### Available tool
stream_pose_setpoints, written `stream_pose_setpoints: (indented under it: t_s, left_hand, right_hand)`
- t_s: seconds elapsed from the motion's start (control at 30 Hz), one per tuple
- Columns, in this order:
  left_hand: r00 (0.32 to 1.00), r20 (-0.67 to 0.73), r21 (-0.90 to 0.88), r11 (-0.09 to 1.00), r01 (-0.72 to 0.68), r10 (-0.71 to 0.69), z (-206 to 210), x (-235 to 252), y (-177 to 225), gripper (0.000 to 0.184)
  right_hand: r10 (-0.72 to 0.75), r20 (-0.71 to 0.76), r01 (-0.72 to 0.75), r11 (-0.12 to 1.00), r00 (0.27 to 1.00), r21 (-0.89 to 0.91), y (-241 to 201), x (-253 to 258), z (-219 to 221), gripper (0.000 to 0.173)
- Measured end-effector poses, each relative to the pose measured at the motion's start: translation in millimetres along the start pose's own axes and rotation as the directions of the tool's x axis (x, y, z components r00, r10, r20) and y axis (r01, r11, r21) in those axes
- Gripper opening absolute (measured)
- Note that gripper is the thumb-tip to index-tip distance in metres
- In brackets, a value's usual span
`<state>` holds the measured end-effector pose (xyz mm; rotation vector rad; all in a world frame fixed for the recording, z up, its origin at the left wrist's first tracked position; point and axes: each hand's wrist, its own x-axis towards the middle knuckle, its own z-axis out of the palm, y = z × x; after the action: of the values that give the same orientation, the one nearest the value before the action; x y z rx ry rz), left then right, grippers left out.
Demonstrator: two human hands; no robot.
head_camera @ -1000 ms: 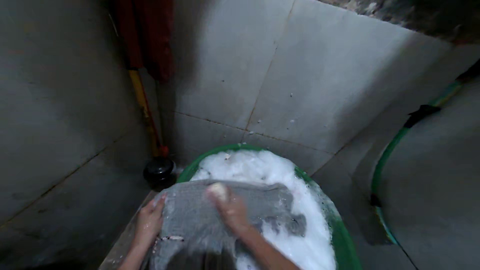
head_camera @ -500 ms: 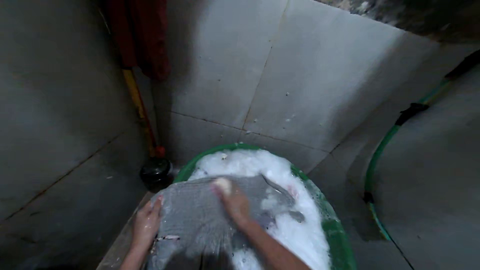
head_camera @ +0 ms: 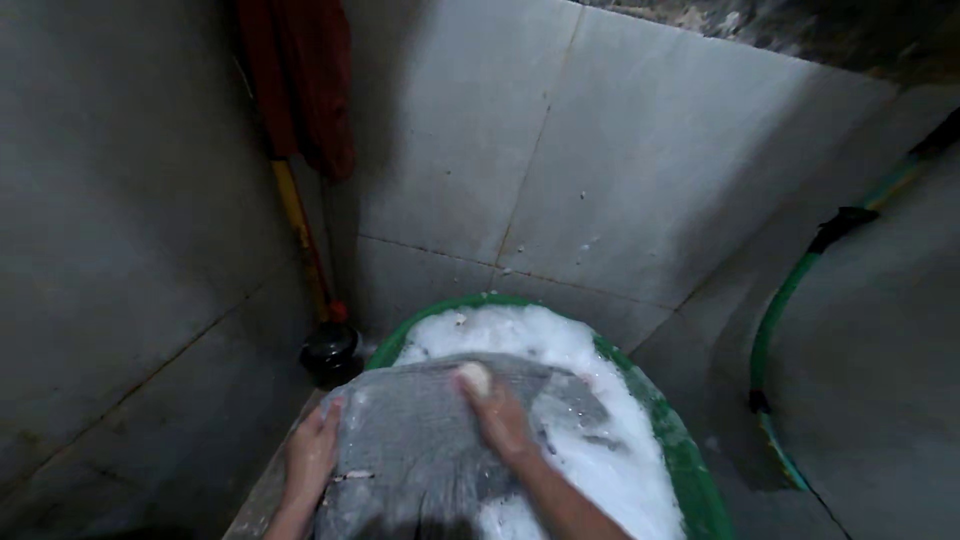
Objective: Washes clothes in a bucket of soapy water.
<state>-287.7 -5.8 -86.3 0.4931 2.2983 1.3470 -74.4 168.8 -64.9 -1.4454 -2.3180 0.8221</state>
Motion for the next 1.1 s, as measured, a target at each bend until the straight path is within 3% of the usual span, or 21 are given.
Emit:
stream_pose_setpoints:
  t_s: [0.1,0.17,0.2,0.23,0.27,0.33,0.37,0.43,0.47,0.53,0.63,0.67,0.73,0.83,0.87,0.93,0.97,1.0,1.03,1.1]
  left_hand:
    - [0.999,-0.014,0.105,0.994,-0.041,0.043,1,-1,13,0.047]
    - [0.997,0.076,0.3,0.953,-0.054,0.033,-11,-7,32,0.049]
    - [0.989,0.145,0.305,0.95,-0.067,0.024,-18,-11,46,0.049]
    - [0.973,0.228,0.185,0.981,-0.066,0.022,-23,-17,61,0.048]
    - [0.942,0.334,-0.029,0.999,-0.019,0.027,-27,-27,77,0.046]
    - [0.81,0.583,-0.388,0.898,0.206,0.065,-31,-54,115,0.05]
    - [0.71,0.691,-0.481,0.819,0.313,0.135,-34,-70,134,0.054]
    - [0.498,0.787,-0.57,0.737,0.362,0.364,-40,-101,174,0.074]
    - [0.407,0.776,-0.617,0.715,0.328,0.482,-44,-114,195,0.09]
    - [0.256,0.713,-0.701,0.664,0.259,0.653,-56,-135,242,0.118]
    - [0.131,0.561,-0.821,0.529,0.215,0.817,-79,-159,303,0.118]
    - [0.131,0.509,-0.854,0.482,0.194,0.851,-91,-168,320,0.118]
    - [0.226,0.396,-0.917,0.373,0.138,0.89,-118,-183,347,0.116]
    - [0.5,0.16,-0.987,0.126,0.1,0.851,-132,-181,341,0.111]
    - [0.579,0.139,-0.99,0.12,0.071,0.803,-124,-173,319,0.106]
    - [0.757,0.267,-0.958,0.249,0.142,0.596,-104,-166,270,0.089]
    - [0.79,0.34,-0.928,0.317,0.195,0.51,-102,-161,248,0.087]
    - [0.786,0.4,-0.899,0.367,0.238,0.472,-105,-155,227,0.088]
    - [0.733,0.469,-0.869,0.403,0.286,0.492,-113,-145,204,0.093]
    - [0.551,0.588,-0.805,0.498,0.323,0.592,-138,-123,163,0.099]
  right_hand:
    - [0.216,-0.17,-0.25,0.944,0.961,-0.213,91,11,-74,0.075]
    - [0.295,-0.133,-0.324,0.871,0.946,-0.37,108,-11,-105,0.061]
    - [0.316,-0.133,-0.343,0.868,0.939,-0.358,112,-21,-116,0.063]
    - [0.318,-0.107,-0.335,0.906,0.942,-0.258,114,-32,-127,0.066]
    - [0.302,-0.08,-0.306,0.951,0.95,-0.042,116,-46,-133,0.071]
    - [0.302,0.035,-0.292,0.88,0.953,0.374,106,-81,-136,0.047]
    - [0.255,0.144,-0.292,0.803,0.956,0.519,97,-101,-135,0.034]
    - [0.074,0.305,-0.293,0.558,0.95,0.777,82,-137,-121,0.031]
    - [-0.01,0.347,-0.306,0.447,0.938,0.84,75,-151,-110,0.033]
    - [-0.107,0.379,-0.296,0.448,0.919,0.843,60,-165,-91,0.037]
    - [-0.174,0.351,-0.22,0.513,0.92,0.83,36,-174,-76,0.05]
    - [-0.179,0.304,-0.195,0.457,0.936,0.868,28,-175,-74,0.048]
    - [-0.19,0.181,-0.121,0.288,0.965,0.95,13,-176,-76,0.047]
    - [-0.168,0.025,-0.007,0.104,0.986,0.995,-2,-174,-98,0.054]
    - [-0.157,-0.022,0.036,0.088,0.987,0.995,-3,-175,-109,0.056]
    - [-0.108,-0.099,0.109,0.091,0.989,0.99,-4,-174,-136,0.044]
    - [-0.075,-0.125,0.134,0.126,0.989,0.983,-4,-174,-153,0.037]
    - [-0.044,-0.145,0.15,0.189,0.989,0.97,-3,-175,-171,0.032]
    - [-0.02,-0.161,0.161,0.266,0.987,0.951,-1,-176,-188,0.032]
    - [0.002,-0.179,0.158,0.457,0.984,0.875,3,-179,-219,0.036]
